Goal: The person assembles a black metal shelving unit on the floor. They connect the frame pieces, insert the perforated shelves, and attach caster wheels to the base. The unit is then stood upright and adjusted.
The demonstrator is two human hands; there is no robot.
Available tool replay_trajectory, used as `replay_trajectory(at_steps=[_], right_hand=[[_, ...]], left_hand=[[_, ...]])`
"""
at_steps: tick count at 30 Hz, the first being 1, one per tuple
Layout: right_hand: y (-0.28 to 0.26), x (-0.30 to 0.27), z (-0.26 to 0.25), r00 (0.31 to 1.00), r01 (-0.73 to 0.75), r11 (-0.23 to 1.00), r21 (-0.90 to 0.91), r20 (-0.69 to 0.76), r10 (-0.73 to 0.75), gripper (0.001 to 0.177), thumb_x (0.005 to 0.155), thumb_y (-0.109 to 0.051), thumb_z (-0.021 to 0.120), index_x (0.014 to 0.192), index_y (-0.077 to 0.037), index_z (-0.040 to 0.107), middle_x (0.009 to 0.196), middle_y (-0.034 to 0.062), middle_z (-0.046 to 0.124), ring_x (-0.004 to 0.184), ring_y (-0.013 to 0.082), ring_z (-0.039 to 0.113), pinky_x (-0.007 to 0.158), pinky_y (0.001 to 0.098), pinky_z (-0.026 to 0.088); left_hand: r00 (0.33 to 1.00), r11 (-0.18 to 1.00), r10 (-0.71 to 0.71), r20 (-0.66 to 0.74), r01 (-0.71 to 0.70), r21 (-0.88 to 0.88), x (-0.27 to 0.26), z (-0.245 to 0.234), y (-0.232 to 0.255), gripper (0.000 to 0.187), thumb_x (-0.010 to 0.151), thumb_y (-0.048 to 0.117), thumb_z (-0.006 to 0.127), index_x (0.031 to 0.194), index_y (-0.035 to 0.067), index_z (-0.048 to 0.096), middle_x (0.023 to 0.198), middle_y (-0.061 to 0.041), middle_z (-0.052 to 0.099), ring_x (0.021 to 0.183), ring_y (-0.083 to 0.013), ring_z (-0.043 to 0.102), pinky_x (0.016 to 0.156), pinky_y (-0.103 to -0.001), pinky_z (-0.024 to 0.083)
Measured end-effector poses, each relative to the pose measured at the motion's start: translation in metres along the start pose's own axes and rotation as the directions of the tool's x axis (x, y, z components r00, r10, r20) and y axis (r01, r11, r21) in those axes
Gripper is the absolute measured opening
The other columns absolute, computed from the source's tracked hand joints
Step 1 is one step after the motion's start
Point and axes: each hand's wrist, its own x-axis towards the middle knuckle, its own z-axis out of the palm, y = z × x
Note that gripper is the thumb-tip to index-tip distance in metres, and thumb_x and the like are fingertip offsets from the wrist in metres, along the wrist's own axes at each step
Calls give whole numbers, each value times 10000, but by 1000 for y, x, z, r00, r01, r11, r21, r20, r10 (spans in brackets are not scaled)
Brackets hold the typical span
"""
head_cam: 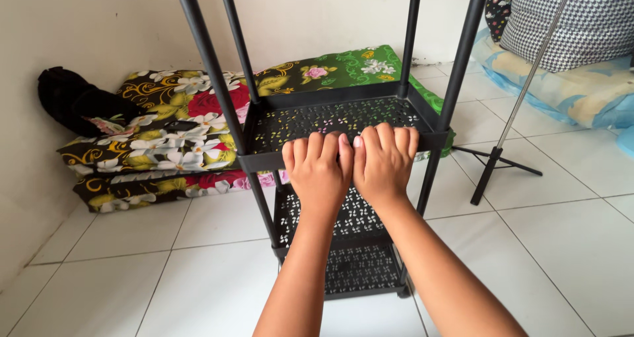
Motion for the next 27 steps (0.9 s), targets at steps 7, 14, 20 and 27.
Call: replay_trajectory(at_steps=[7, 14, 20, 27], right_hand=[[-10, -19, -25, 999, 42, 993, 113, -29, -39, 355, 1012, -114, 566, 1359, -39, 582, 1511, 247, 467, 1467, 445, 342, 1245, 580, 142], [26, -98, -38, 913, -239, 942, 235, -275, 300, 706, 947, -67, 621, 1534, 0, 234, 1586, 370, 283, 1522, 441, 282, 1281, 531, 197], [78, -126, 7, 650, -743, 561, 364, 192, 736, 348, 959, -233, 757, 1106, 6, 551, 863, 93, 630, 743, 160, 589, 716, 309, 496], [101, -125, 32, 617, -742, 497, 450, 167, 769, 441, 1016, -271, 692, 681, -32, 536, 557, -17, 463, 528, 87, 406, 504, 324, 340]], left_hand=[[999, 999, 37, -35, -37, -7, -15, -25, 9, 346, 955, 174, 629, 1293, 124, 687, 1248, -71, 648, 1223, -276, 572, 1174, -514, 334], [887, 946, -324, -328, 314, -84, -85, -58, -28, 513, 920, 54, 661, 1371, -51, 442, 1414, -246, 444, 1313, -396, 434, 1099, -518, 328], [534, 481, -821, 201, 837, -260, -92, -17, -85, 312, 1009, 291, 714, 1009, -6, 617, 836, -126, 648, 724, -208, 555, 710, -332, 487], [581, 526, -796, 168, 802, -283, -92, -9, -101, 273, 998, 273, 630, 903, 20, 676, 602, -26, 563, 568, -111, 468, 570, -316, 435]])
